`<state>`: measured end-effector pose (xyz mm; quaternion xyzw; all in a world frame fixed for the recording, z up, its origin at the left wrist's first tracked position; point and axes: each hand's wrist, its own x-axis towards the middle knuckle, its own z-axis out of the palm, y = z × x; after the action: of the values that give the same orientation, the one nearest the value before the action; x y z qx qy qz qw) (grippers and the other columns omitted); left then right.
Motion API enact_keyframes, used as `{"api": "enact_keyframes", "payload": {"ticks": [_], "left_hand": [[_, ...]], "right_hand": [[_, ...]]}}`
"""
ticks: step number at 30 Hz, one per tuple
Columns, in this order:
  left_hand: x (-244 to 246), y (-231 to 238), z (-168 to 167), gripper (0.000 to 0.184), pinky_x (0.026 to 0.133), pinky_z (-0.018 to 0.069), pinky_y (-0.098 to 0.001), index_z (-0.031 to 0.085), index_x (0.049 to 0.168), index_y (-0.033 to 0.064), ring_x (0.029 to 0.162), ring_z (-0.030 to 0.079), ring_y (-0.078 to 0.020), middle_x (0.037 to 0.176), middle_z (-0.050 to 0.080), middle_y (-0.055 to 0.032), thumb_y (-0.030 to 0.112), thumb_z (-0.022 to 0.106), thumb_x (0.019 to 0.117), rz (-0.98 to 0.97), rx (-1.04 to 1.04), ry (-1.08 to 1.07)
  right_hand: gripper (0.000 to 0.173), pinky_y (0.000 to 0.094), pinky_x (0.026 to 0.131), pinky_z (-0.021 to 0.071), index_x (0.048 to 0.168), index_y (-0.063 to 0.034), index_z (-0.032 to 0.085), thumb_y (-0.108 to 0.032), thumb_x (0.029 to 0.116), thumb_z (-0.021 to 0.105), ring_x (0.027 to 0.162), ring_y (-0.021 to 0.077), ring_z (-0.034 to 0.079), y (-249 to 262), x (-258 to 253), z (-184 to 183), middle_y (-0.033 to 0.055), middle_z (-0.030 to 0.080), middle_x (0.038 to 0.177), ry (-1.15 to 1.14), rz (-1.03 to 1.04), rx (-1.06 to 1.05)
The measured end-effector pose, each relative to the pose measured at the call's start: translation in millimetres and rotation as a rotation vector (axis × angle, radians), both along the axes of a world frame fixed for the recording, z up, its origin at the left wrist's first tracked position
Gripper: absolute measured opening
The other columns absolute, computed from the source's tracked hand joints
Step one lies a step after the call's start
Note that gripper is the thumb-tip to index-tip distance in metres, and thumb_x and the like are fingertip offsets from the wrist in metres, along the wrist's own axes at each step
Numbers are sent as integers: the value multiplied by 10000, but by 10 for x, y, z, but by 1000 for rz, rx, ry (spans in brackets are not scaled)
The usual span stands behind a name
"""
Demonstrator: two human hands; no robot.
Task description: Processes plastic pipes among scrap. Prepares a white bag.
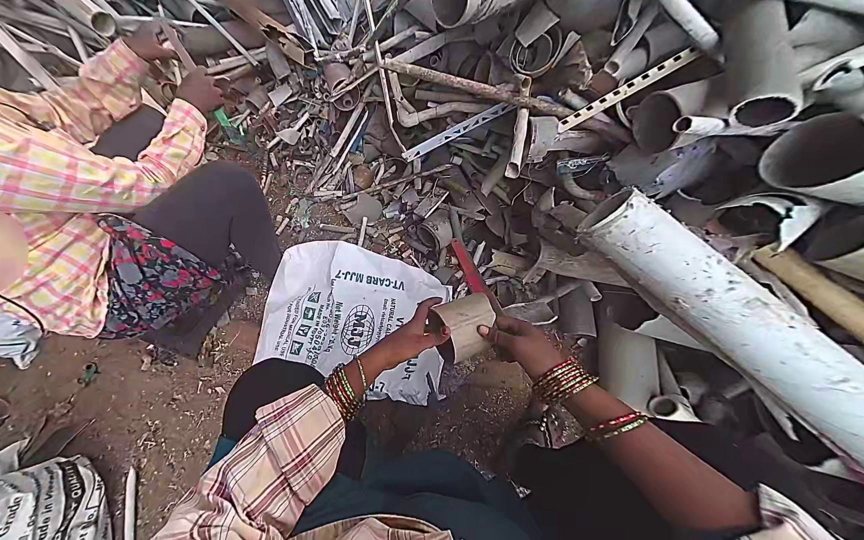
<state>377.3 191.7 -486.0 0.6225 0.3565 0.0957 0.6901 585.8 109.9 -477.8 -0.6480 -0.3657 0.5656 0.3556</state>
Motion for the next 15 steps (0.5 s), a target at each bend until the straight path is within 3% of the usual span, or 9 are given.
{"api": "enact_keyframes", "payload": {"ticks": [3, 6, 9, 11, 12, 14, 15], "left_hand": [[53, -4, -134, 1103, 1089, 451, -380, -106, 1584, 10, 1427, 417, -263, 1627, 165, -275, 123, 718, 859, 114, 20, -233], [61, -16, -171, 1092, 1119, 438, -395, -115, 1574, -16, 1461, 384, -315, 1647, 87, -294, -71, 690, 838, 244, 4, -373], [123, 11, -174, 1206, 1208, 329, -436, -139, 1571, -41, 1519, 267, -381, 1647, 70, -331, -163, 742, 757, 277, 9, -395], [191, 12, -216, 1238, 1224, 302, -399, -142, 1572, -26, 1517, 280, -333, 1638, 126, -322, -165, 752, 727, 321, -7, -479], [224, 22, -232, 1229, 1194, 343, -354, -111, 1577, -13, 1472, 358, -273, 1612, 213, -296, -138, 761, 721, 362, -9, -533], [282, 107, -237, 1164, 1041, 475, -273, 51, 1557, 10, 1239, 550, -132, 1421, 456, -186, -39, 810, 677, 496, -13, -597], [281, 167, -206, 1113, 1007, 499, -270, 118, 1546, 17, 1173, 581, -112, 1358, 507, -155, -18, 822, 685, 547, -12, -607]], "right_hand": [[230, 179, 538, 450, 827, -92, 520, -89, 1057, 522, 518, 18, 504, 24, -37, -10, -51, 547, 639, 85, -158, 77], [204, 189, 549, 485, 880, -108, 512, -119, 1077, 463, 545, 26, 548, 134, -114, -32, -50, 585, 680, 176, -312, 138], [211, 185, 553, 502, 1010, -131, 540, -200, 1112, 369, 584, 22, 582, 243, -189, 17, -62, 616, 736, 314, -419, 161], [262, 192, 550, 503, 1032, -125, 546, -233, 1128, 327, 586, 41, 584, 264, -270, 95, -46, 606, 722, 393, -454, 148], [277, 199, 554, 507, 1026, -114, 551, -225, 1128, 319, 590, 54, 593, 268, -325, 130, -31, 615, 719, 432, -445, 152], [299, 203, 566, 518, 971, -108, 545, -182, 1124, 299, 582, 58, 598, 283, -430, 177, -24, 622, 690, 473, -358, 175], [299, 196, 565, 520, 942, -110, 537, -152, 1118, 299, 568, 49, 594, 293, -464, 191, -31, 625, 676, 464, -305, 184]]}}
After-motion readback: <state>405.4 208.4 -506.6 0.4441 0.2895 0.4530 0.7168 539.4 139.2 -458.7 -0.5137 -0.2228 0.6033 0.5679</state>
